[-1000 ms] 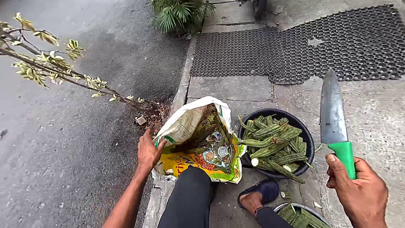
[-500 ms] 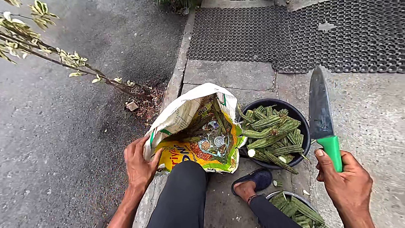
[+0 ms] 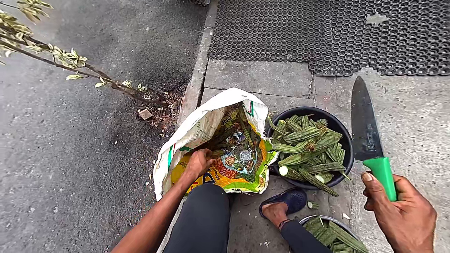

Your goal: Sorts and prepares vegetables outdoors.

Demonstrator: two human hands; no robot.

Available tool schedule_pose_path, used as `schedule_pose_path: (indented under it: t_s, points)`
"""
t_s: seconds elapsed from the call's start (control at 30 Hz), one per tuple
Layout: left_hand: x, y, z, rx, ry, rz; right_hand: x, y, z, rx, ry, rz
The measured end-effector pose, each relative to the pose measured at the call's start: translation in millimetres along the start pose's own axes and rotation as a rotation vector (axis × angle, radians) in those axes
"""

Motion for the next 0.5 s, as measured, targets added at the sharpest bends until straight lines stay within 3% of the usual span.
schedule_pose_path:
  t_s: [0.1, 0.27, 0.5]
  points:
    - [-13.2, -37.3, -43.8, -0.025, 0.099, -0.126, -0.9, -1.6, 3.8, -0.018, 0.012, -0.001]
    - [-17.5, -87.8, -130.4, -0.018, 0.063, -0.394, 10.6, -6.0, 9.7, -0.026, 0.032, 0.067]
    - [-18.4, -122.8, -188.2, 0.031, 0.037, -0.498, 8.5, -10.7, 1.4, -0.121, 0.017, 0.028]
Point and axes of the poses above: each hand's wrist, its own z-axis away from the middle knuckle, its own y-axis out of the back of the hand, x = y × z, the point moved 2 cm from there along -z, towards the middle knuckle, and after that the axes turned 9 degrees about z, right-handed, at the moved point
